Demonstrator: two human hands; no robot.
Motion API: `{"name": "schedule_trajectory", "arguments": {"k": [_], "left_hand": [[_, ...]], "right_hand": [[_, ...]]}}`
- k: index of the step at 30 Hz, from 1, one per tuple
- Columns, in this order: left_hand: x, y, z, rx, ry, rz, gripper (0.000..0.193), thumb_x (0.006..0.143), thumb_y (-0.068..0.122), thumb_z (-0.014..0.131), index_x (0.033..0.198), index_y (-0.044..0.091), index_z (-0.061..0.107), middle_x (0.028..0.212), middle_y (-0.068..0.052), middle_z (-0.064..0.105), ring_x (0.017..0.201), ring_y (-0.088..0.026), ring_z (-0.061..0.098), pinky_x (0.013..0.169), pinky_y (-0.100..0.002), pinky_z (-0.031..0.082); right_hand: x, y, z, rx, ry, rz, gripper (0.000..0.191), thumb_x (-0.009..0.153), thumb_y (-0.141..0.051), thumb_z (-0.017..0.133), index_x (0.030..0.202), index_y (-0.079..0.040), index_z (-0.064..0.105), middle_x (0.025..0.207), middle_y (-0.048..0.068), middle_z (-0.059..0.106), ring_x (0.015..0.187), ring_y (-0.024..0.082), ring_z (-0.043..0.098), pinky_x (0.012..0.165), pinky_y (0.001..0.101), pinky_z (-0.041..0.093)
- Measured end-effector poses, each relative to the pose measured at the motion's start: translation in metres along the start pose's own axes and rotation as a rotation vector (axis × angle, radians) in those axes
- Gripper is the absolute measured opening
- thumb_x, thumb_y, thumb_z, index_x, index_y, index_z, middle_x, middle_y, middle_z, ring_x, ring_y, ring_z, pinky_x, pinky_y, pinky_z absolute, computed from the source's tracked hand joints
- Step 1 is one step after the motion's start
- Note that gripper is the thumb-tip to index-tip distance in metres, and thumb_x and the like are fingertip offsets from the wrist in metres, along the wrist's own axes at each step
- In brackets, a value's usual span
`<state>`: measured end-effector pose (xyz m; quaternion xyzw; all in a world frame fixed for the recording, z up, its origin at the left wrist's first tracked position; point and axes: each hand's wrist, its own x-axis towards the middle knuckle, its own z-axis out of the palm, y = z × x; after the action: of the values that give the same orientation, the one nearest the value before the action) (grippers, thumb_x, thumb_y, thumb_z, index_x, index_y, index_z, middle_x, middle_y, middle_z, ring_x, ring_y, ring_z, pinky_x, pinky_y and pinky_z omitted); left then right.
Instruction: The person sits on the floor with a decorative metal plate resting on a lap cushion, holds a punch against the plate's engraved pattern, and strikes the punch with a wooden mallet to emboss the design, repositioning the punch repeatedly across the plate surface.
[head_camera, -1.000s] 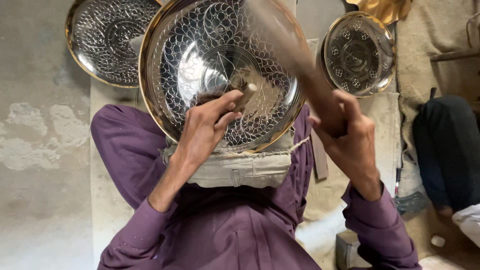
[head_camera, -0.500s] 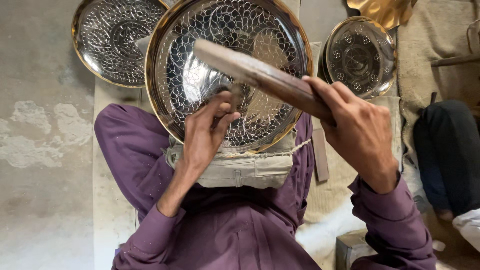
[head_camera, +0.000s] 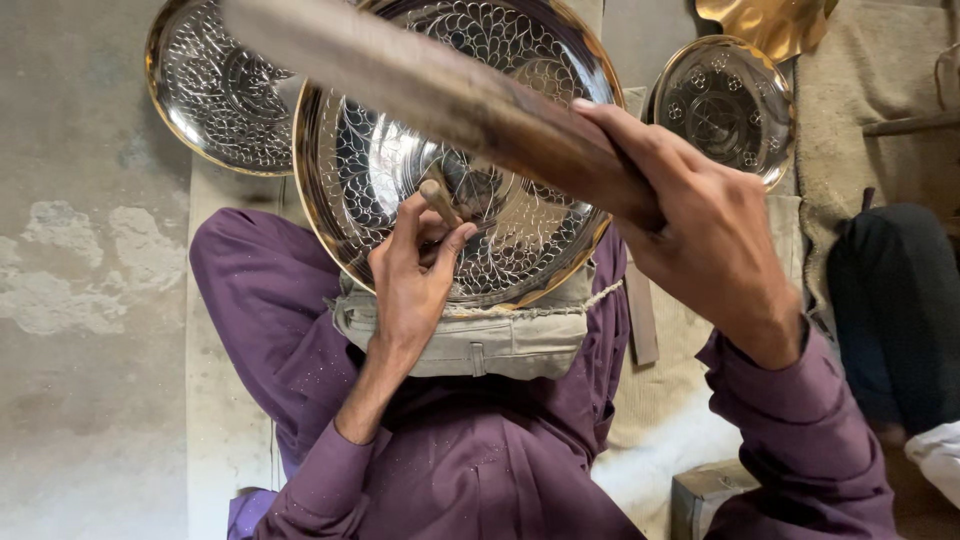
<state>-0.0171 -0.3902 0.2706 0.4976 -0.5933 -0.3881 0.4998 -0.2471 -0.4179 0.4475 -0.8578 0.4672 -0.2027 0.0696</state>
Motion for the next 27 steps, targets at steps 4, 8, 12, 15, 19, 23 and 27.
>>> {"name": "schedule_trajectory", "arguments": {"k": [4, 8, 12, 15, 19, 23, 27], "left_hand": [[-0.001, 0.002, -0.001, 0.033, -0.026, -0.008, 0.027, 0.102, 0.011, 0.075, 0.120, 0.014, 0.055, 0.091, -0.005, 0.077, 0.078, -0.014, 0.076, 0.060, -0.030, 0.059], [0.002, -0.002, 0.000, 0.005, -0.035, 0.013, 0.045, 0.100, 0.010, 0.071, 0.141, 0.013, 0.051, 0.095, -0.006, 0.079, 0.080, -0.015, 0.077, 0.063, -0.030, 0.063], [0.007, -0.008, -0.002, 0.000, -0.088, 0.070, 0.042, 0.104, 0.008, 0.068, 0.144, 0.015, 0.053, 0.104, -0.009, 0.079, 0.095, -0.019, 0.080, 0.076, -0.032, 0.070], [0.010, -0.010, -0.002, 0.037, -0.163, 0.023, 0.042, 0.100, 0.011, 0.071, 0.139, 0.016, 0.056, 0.099, -0.008, 0.081, 0.084, -0.020, 0.080, 0.068, -0.033, 0.068], [0.019, -0.011, -0.003, 0.092, -0.210, 0.275, 0.039, 0.102, 0.011, 0.070, 0.139, 0.014, 0.058, 0.113, -0.015, 0.077, 0.098, -0.026, 0.078, 0.077, -0.035, 0.068], [0.029, -0.009, -0.006, 0.111, -0.350, 0.183, 0.045, 0.096, 0.014, 0.072, 0.140, 0.013, 0.061, 0.103, -0.013, 0.079, 0.084, -0.022, 0.079, 0.066, -0.036, 0.064], [0.038, -0.002, -0.011, 0.129, -0.435, 0.182, 0.044, 0.098, 0.010, 0.069, 0.140, 0.014, 0.060, 0.105, -0.012, 0.079, 0.087, -0.021, 0.080, 0.070, -0.035, 0.064]], "right_hand": [[0.006, -0.002, -0.005, -0.446, -0.294, 0.016, 0.054, 0.100, -0.017, 0.066, 0.152, -0.025, 0.052, 0.102, 0.003, 0.075, 0.066, 0.016, 0.069, 0.044, 0.0277, 0.048], [0.007, -0.006, -0.005, -0.259, -0.212, 0.089, 0.056, 0.098, -0.018, 0.058, 0.153, -0.019, 0.048, 0.114, 0.008, 0.072, 0.072, 0.018, 0.069, 0.063, 0.0296, 0.053], [0.002, -0.005, -0.004, -0.544, -0.469, 0.239, 0.052, 0.102, -0.023, 0.061, 0.154, -0.026, 0.053, 0.104, 0.002, 0.076, 0.073, 0.018, 0.072, 0.055, 0.0333, 0.054], [-0.008, 0.000, 0.001, -0.124, -0.050, 0.157, 0.057, 0.093, -0.007, 0.070, 0.148, -0.010, 0.054, 0.125, 0.013, 0.071, 0.089, 0.025, 0.072, 0.075, 0.0368, 0.059], [-0.031, 0.014, 0.007, -0.261, -0.138, 0.148, 0.052, 0.092, -0.005, 0.074, 0.141, -0.012, 0.059, 0.117, 0.011, 0.076, 0.078, 0.024, 0.073, 0.063, 0.0368, 0.056], [-0.056, 0.022, 0.024, -0.038, -0.060, 0.335, 0.050, 0.090, -0.002, 0.070, 0.138, -0.011, 0.059, 0.108, 0.013, 0.074, 0.079, 0.024, 0.073, 0.067, 0.0369, 0.058], [-0.076, 0.021, 0.036, -0.206, 0.097, 0.257, 0.053, 0.087, -0.002, 0.074, 0.137, -0.014, 0.058, 0.118, 0.015, 0.075, 0.094, 0.029, 0.075, 0.074, 0.0406, 0.059]]}}
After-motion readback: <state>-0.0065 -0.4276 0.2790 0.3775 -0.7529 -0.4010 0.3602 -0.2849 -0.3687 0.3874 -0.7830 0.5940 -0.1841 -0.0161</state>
